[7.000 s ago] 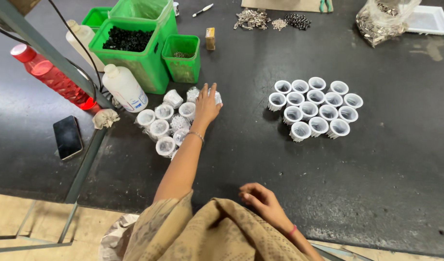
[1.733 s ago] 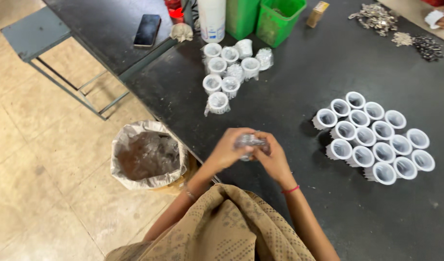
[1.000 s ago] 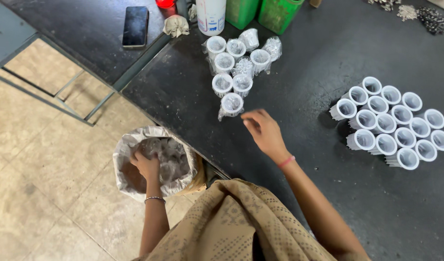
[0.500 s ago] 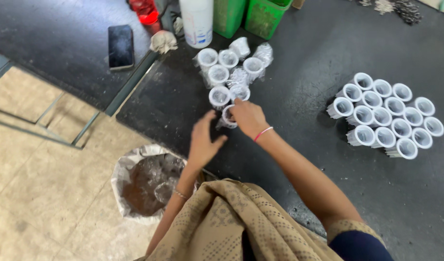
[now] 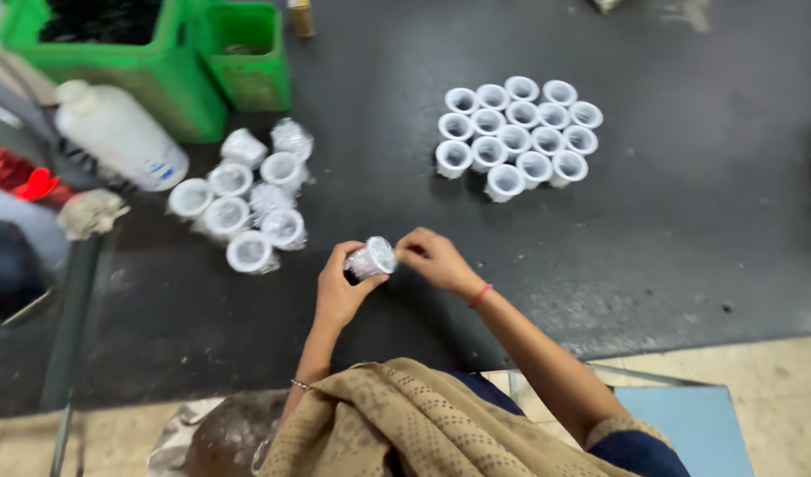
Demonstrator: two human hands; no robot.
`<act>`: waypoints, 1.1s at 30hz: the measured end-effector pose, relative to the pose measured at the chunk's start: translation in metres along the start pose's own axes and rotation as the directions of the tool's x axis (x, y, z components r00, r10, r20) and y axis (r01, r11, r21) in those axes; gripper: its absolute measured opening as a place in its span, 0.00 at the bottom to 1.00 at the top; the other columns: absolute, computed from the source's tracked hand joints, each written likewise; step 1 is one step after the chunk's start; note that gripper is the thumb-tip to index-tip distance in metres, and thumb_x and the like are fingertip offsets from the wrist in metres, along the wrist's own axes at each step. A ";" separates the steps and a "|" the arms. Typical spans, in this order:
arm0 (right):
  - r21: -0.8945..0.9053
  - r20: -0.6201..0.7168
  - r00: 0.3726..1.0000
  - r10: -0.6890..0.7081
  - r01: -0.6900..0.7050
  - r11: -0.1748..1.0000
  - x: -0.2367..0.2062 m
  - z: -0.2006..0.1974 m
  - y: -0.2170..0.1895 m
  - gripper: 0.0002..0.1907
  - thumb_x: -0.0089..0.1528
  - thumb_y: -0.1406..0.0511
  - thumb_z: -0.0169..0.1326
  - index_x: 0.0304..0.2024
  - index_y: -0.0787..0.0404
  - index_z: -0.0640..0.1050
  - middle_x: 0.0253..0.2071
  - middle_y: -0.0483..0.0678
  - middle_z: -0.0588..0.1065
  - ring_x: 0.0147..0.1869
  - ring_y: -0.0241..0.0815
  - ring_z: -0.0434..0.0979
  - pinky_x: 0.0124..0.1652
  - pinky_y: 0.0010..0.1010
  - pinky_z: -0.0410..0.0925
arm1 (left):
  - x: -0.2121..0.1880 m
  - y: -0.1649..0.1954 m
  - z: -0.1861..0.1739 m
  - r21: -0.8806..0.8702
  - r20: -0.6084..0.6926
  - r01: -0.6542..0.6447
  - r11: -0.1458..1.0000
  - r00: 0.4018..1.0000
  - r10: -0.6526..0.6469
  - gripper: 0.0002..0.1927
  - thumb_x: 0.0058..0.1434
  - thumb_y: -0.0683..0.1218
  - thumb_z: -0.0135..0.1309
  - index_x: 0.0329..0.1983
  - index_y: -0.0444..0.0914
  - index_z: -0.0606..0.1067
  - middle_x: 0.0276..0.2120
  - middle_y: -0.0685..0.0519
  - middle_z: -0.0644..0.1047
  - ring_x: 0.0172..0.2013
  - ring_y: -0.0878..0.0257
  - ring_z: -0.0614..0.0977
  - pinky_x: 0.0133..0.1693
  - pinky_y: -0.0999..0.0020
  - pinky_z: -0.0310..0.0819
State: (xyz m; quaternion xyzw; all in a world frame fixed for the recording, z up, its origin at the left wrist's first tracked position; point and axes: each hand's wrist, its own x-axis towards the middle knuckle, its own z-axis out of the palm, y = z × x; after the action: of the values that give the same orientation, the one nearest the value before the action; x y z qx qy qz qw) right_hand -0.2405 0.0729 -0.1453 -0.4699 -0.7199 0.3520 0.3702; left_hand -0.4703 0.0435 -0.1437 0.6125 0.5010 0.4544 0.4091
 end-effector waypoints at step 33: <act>0.252 -0.385 0.901 0.202 -0.108 0.962 -0.102 -0.232 0.053 0.08 0.65 0.64 0.60 0.41 0.63 0.77 0.33 0.39 0.75 0.35 0.29 0.71 0.38 0.23 0.67 | -0.040 0.048 0.228 -0.875 0.279 0.296 0.384 0.955 -0.101 0.25 0.72 0.54 0.51 0.66 0.35 0.68 0.54 0.49 0.77 0.52 0.59 0.79 0.48 0.58 0.78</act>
State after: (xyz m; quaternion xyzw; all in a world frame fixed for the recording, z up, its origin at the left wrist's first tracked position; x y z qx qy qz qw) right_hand 0.0107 0.0307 -0.1006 -0.5440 -0.5427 0.3539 0.5332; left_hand -0.2415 -0.0141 -0.1612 0.2657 0.2048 0.5431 0.7697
